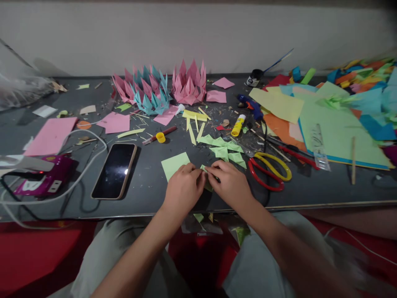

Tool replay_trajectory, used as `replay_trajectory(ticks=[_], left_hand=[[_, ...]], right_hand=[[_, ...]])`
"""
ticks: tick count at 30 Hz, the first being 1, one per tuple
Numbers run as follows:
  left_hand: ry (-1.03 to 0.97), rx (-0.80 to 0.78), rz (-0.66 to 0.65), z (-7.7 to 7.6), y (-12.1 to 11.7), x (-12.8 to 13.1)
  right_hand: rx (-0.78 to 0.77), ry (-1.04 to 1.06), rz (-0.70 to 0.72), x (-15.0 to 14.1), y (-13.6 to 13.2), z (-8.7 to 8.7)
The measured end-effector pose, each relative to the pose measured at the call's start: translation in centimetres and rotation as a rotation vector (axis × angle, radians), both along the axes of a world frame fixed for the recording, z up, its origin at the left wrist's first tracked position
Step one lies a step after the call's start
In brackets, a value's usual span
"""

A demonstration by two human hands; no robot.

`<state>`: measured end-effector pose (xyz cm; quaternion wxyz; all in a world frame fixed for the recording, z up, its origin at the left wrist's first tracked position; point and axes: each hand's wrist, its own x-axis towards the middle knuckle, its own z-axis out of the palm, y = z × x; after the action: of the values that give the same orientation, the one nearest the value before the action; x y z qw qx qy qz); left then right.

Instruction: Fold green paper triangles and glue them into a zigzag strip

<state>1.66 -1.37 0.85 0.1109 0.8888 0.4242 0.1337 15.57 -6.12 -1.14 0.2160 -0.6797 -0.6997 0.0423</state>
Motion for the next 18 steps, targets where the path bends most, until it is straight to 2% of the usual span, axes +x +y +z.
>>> replay_trajectory(ticks=[5,10,15,18], left_hand=[[0.041,-0.031,-0.023,-0.1,0.3,0.0],[0.091,-0.015,-0.067,0.0,0.7,0.1],[0.232,0.097,-0.112,0.3,-0.5,-0.5],[0.223,0.116,-0.095,-0.2,-1.4,-0.9]], right_hand=[[-0.010,-0.103,0.026,-0.1,-0.1,0.1],[-0.044,-0.120,0.031,0.2,0.2,0.3],[-0.099,-0.116,0.087,1.0,0.1,0.8],[-0.111,-0.150,0.098,1.2,-0.3,0.6]])
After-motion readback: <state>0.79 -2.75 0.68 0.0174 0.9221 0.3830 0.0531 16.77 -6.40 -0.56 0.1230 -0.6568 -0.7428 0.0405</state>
